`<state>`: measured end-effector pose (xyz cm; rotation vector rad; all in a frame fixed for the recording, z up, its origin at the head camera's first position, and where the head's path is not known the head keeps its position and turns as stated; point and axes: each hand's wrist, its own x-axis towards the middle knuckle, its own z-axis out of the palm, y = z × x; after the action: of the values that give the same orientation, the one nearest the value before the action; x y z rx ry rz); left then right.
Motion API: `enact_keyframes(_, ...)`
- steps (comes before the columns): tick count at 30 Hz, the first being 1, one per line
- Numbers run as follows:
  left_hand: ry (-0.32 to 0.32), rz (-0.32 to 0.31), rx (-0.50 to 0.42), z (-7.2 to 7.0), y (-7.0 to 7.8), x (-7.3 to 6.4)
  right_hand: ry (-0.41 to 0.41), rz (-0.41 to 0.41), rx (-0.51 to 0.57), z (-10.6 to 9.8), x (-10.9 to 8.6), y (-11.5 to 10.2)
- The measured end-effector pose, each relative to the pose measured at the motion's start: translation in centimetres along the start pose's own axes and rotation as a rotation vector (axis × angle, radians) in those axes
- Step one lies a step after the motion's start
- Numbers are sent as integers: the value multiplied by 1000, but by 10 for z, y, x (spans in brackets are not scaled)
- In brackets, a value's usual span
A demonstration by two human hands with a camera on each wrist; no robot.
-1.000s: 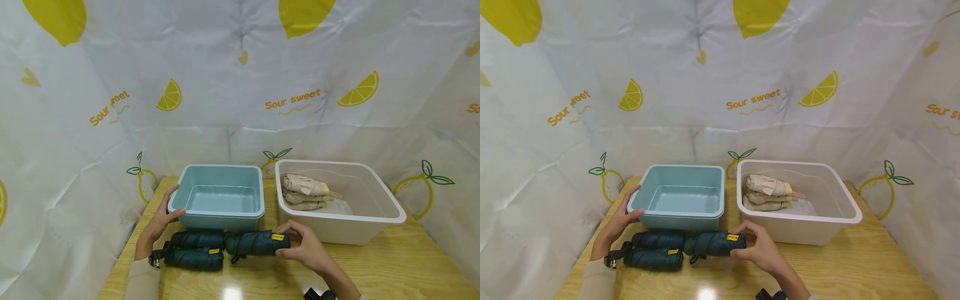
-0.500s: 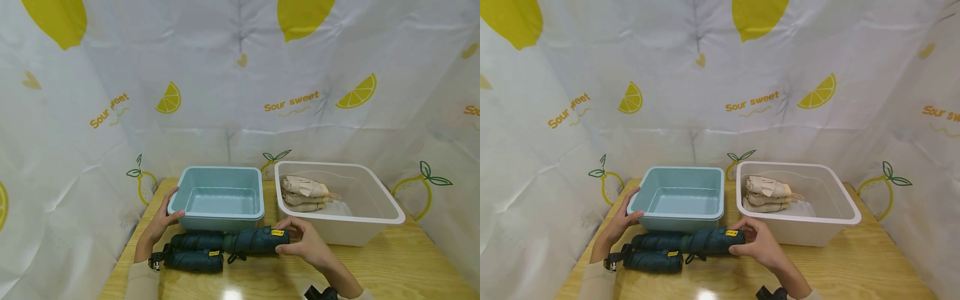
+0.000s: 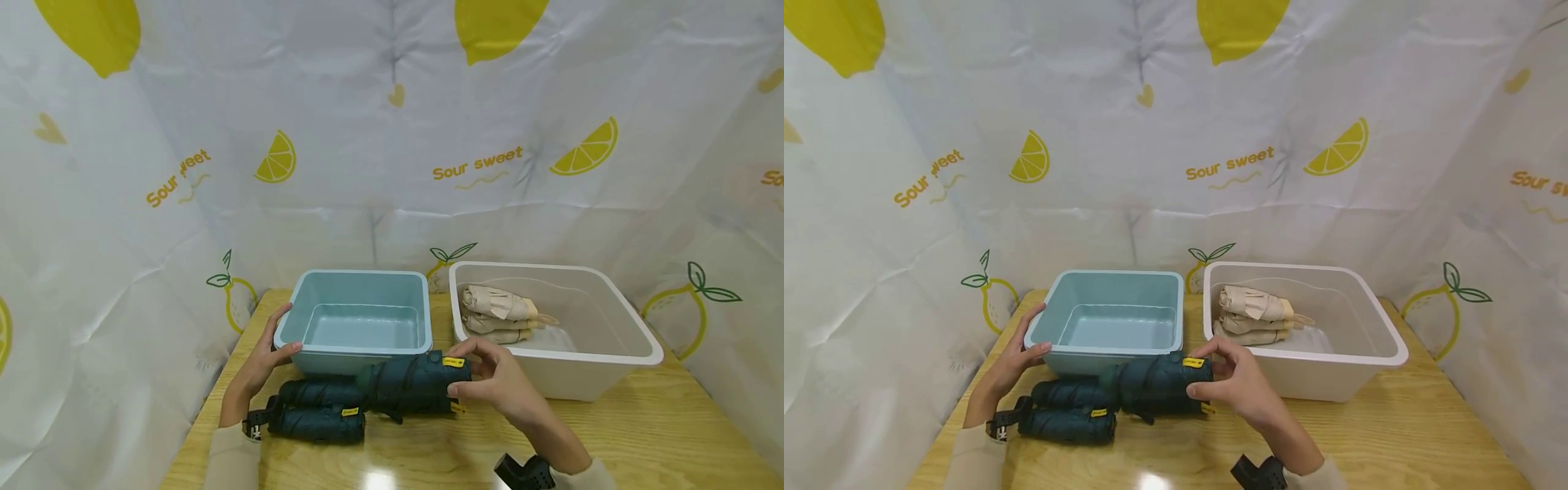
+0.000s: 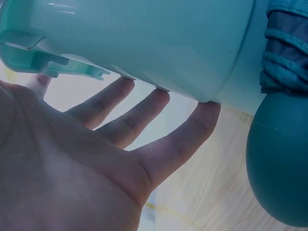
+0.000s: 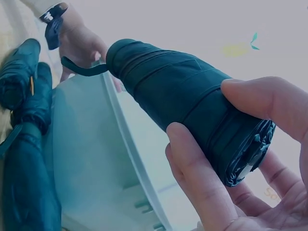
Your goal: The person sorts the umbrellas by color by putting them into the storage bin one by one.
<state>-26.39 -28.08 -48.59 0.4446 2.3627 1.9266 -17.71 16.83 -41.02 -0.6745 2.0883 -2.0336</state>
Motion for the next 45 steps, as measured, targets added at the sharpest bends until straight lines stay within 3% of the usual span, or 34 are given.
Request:
enact_keyframes(27, 11, -12, -11, 0, -1, 1, 1, 41, 85, 3, 45, -23)
enact_keyframes(35, 3, 6, -10, 1, -1, 0, 25, 98, 123, 4, 55, -31)
enact_keyframes(45, 1, 7, -13, -1, -2, 1, 50, 93, 172, 7, 72, -40)
